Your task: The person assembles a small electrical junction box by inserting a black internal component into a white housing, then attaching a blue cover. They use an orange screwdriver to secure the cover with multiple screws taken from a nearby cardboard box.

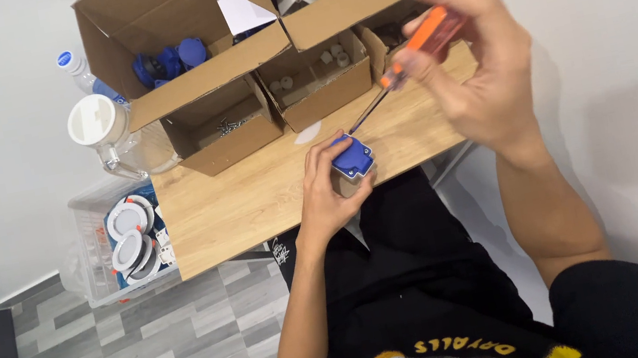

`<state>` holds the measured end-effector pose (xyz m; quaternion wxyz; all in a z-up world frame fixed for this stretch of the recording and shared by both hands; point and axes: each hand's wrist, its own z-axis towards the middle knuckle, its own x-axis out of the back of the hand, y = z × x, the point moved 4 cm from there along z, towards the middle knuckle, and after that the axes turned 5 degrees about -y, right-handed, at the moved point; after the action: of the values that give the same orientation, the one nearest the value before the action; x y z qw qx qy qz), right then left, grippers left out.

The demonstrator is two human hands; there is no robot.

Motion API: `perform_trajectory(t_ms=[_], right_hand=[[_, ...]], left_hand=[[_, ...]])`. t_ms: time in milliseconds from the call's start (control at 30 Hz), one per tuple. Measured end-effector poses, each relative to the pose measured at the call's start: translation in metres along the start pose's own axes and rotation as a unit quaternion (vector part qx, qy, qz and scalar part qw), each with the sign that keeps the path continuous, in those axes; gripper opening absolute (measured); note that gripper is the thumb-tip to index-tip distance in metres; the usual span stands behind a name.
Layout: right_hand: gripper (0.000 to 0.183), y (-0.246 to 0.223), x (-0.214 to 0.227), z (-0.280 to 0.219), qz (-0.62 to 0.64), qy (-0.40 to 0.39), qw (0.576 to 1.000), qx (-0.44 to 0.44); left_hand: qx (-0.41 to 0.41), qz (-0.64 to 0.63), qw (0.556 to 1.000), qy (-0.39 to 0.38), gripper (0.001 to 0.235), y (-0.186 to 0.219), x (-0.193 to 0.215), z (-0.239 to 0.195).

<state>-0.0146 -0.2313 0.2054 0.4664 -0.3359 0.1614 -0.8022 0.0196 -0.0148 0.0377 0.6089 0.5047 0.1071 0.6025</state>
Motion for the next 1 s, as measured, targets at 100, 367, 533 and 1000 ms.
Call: perform_trajectory(t_ms=[100, 367, 533, 1000], right_hand=[[0.044, 0.021, 0.008, -0.014, 0.031, 0.045, 0.998, -0.034], [0.041, 0.098, 0.003, -0.064, 0.08, 0.107, 0.989, -0.07], [0.046, 0.135, -0.004, -0.087, 0.143, 0.119, 0.975, -0.126], [0.048, 0.15, -0.062, -0.079, 0.032, -0.188, 0.967, -0.17]], left_hand=[[0.0, 0.001, 1.0, -0.009, 0.059, 0.0, 0.001, 0.001], [0.02, 0.128, 0.988, 0.08, 0.087, -0.005, -0.006, -0.004], [0.017, 0.125, 0.985, 0.115, 0.077, -0.008, 0.003, -0.001], [-0.054, -0.197, 0.976, 0.077, 0.094, 0.053, 0.1, 0.079]])
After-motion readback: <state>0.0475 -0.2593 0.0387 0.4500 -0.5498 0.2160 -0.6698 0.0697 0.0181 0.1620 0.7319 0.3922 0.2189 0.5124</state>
